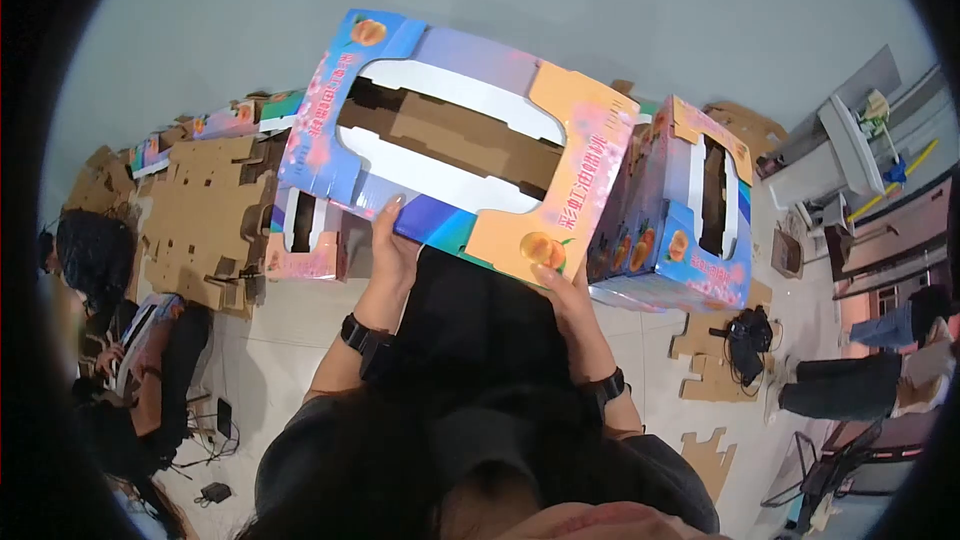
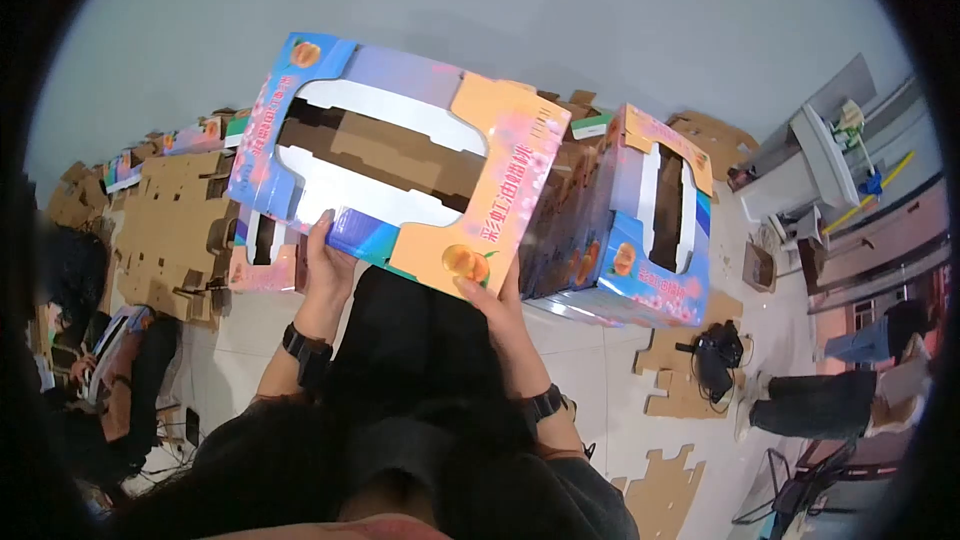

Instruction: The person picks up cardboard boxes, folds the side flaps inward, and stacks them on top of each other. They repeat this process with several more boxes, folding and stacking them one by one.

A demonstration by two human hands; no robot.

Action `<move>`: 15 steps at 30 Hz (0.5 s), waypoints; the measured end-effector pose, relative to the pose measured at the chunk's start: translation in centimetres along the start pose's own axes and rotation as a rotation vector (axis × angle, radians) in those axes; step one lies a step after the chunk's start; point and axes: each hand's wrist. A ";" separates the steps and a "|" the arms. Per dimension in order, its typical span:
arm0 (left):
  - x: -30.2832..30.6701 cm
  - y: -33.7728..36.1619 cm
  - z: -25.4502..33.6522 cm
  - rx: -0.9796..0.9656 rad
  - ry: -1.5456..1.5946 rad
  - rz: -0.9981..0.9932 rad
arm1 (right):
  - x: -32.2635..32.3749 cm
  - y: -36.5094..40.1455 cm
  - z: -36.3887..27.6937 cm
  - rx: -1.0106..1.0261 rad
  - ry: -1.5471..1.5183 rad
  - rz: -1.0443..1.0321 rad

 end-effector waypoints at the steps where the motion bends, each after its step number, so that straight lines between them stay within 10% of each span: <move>1: -0.1 -0.2 -0.3 0.005 0.009 0.005 | 0.0 -0.5 0.2 0.049 -0.028 0.053; 15: 6.1 -7.2 1.7 -0.348 -0.293 0.258 | 3.2 -10.2 -2.2 -0.096 -0.116 0.117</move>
Point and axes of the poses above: each hand's wrist, its own y-axis away from the middle knuckle, its own x-axis out of the back of the hand, z = x × y, and after that the axes turned 3 degrees about -y, right-handed
